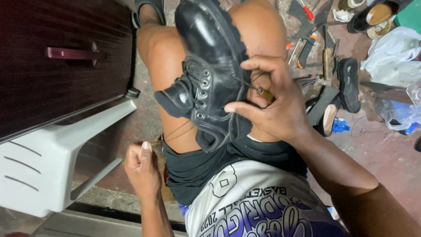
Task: The person is repairing a black leather shoe by hand-stitching the sole to the upper. They use a stitching awl and thread to pull stitches through the sole, working methodically along the edge of the shoe.
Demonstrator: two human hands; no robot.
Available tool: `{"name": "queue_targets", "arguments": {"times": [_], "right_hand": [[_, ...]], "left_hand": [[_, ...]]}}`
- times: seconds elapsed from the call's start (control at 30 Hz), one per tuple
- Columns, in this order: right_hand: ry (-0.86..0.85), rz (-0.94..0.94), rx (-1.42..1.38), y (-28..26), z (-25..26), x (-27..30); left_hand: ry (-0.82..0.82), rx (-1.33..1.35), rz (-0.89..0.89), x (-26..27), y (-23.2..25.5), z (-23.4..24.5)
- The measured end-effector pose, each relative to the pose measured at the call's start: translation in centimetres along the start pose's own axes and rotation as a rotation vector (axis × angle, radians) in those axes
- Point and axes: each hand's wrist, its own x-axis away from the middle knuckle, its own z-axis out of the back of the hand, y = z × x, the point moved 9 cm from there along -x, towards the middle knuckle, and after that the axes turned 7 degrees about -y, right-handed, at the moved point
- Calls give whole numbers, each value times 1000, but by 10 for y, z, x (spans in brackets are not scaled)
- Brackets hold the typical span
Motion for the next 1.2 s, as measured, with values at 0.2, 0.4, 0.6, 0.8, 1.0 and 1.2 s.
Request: {"name": "queue_targets", "arguments": {"times": [0.2, 0.4, 0.6, 0.8, 1.0, 1.2], "right_hand": [[0, -4, 182, -8, 1, 5], [-81, 37, 608, -26, 21, 18], [-111, -116, 621, -18, 41, 16], [145, 284, 643, -26, 22, 11], [-42, 36, 546, -1, 31, 12], [31, 46, 148, -6, 50, 13]], "left_hand": [[-47, -785, -669, 47, 105, -97], [-480, -801, -630, 16, 91, -171], [-381, -730, -630, 9, 78, -167], [-298, -567, -624, 10, 67, -156], [-210, -426, -359, -1, 46, -140], [-452, -702, -791, 26, 92, -169]]}}
